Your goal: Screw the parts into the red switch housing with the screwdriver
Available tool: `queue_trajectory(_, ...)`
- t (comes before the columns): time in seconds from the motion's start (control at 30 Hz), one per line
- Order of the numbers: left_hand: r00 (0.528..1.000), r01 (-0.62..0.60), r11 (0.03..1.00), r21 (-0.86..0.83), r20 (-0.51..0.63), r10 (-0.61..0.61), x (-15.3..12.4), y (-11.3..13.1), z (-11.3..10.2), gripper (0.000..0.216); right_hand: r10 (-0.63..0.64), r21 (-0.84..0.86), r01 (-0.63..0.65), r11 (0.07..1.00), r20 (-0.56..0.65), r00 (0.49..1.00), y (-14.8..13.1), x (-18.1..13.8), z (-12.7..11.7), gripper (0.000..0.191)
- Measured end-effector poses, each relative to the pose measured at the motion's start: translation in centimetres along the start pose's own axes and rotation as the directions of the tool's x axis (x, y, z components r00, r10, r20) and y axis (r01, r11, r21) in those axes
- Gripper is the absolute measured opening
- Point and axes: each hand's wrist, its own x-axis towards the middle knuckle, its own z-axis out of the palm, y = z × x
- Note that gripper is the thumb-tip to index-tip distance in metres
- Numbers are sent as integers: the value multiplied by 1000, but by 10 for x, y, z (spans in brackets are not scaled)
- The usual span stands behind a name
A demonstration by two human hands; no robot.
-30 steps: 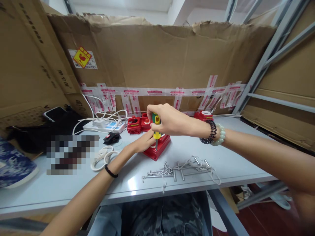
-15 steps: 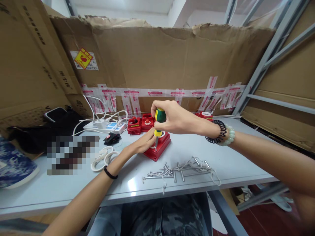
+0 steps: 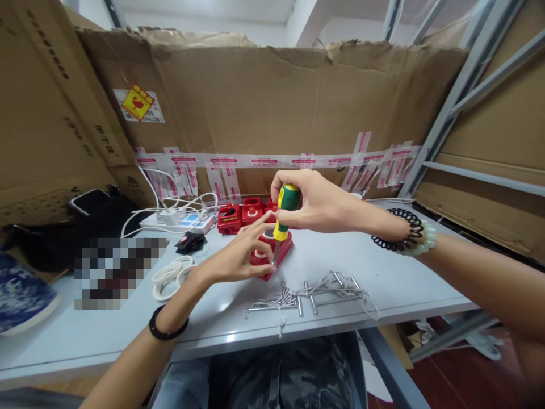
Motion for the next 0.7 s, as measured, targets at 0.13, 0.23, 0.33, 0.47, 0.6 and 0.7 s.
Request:
queue_trajectory(0.13,998,-42,997,62,57,38,3,10,7,14,30,22,-30,999,13,999,-3,-1,-7,10)
queue_trajectory(0.23,992,-65,996,57,115,59,4,18,12,14,38,19,-38,999,-8,999,-4,-1,-12,11)
queue_trajectory(0.33,993,-65,998,21,102,63,5,17,12,20,42,-9,-42,999,-31,999,-4,-1,-15,11)
queue_trajectory(0.47,998,35,999,-35,-42,-37,1,-4,4,34,28,-30,-30,999,-59,998,-1,1,-13,8)
queue_trajectory(0.6,987,161,981,-107,34,-159,-2,-32,-1,80,-14,-3,14,1000,-112,994,4,7,0,6)
queue_trajectory(0.7,978,196,971,-140,108,-181,-2,-45,2,106,-34,13,36,999,-136,990,8,17,18,7)
